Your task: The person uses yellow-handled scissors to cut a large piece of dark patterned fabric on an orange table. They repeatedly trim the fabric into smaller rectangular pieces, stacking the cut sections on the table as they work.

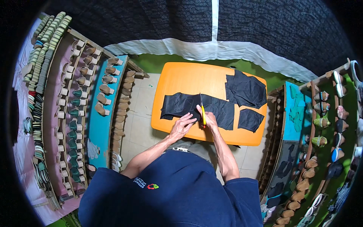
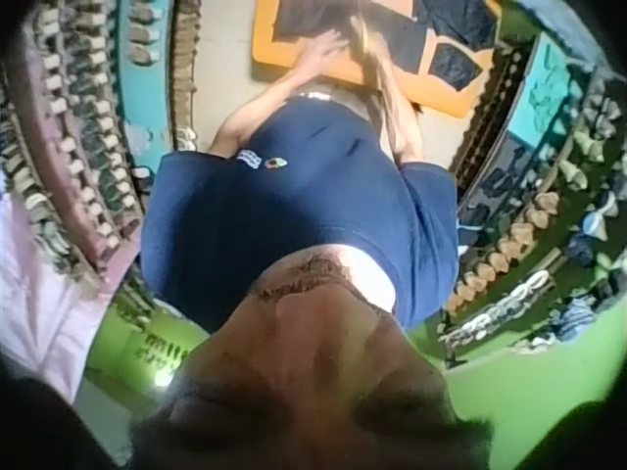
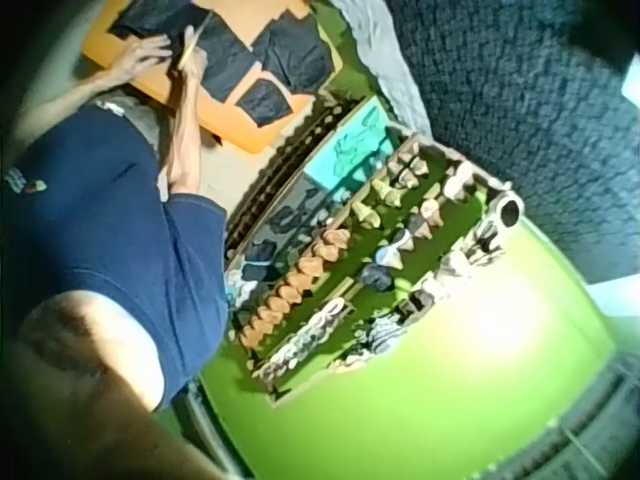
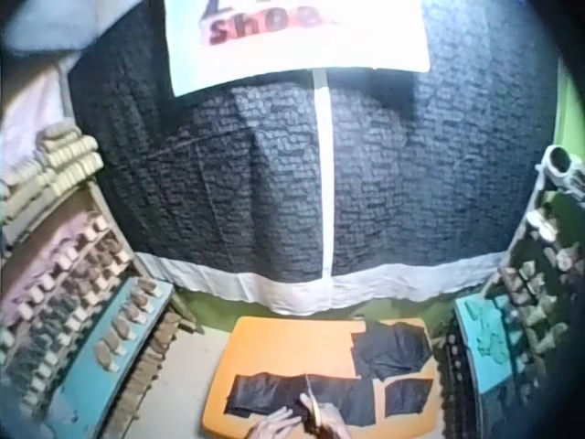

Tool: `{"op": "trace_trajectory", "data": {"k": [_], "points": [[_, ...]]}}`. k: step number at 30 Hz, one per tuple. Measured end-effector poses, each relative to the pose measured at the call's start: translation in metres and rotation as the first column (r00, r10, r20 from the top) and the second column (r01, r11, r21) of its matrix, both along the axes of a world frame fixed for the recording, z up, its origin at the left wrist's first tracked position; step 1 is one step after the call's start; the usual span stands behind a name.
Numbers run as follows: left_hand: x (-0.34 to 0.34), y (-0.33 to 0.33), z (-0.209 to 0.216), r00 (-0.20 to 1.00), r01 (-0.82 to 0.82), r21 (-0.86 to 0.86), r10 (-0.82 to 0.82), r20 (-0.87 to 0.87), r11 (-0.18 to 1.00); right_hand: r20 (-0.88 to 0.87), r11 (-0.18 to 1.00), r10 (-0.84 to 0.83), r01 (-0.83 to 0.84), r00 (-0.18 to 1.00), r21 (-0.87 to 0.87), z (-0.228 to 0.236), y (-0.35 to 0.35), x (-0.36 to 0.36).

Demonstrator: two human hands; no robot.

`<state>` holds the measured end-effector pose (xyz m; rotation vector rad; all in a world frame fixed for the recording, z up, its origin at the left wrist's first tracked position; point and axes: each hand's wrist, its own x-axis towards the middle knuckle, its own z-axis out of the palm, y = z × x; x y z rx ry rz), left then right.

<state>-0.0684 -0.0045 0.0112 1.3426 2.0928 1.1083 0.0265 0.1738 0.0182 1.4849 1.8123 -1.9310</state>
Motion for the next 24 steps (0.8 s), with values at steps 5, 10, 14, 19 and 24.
{"op": "trace_trajectory", "data": {"k": [5,10,14,19,24], "points": [[0.001,0.0,0.004,1.0,0.015,0.019,-0.014,-0.002,1.0,0.002,0.996,-0.009,0.009,1.0,0.093,0.005,0.0,0.0],[0.008,-0.003,0.008,0.998,0.055,0.025,-0.055,-0.016,0.998,-0.087,0.957,-0.016,0.04,0.996,0.288,-0.042,-0.01,-0.007],[0.015,-0.002,0.026,0.971,0.024,0.17,0.018,-0.238,0.985,-0.277,0.956,0.003,0.079,0.961,0.284,-0.025,-0.01,-0.011],[0.002,-0.016,-0.025,0.474,0.143,-0.258,0.163,0.865,0.956,-0.412,0.971,0.042,0.061,0.91,0.233,0.023,0.004,-0.007],[-0.007,-0.008,-0.002,-0.491,-0.238,-0.123,-0.01,0.871,0.964,-0.449,0.982,0.061,0.026,0.891,0.186,0.045,0.027,0.009]]}}
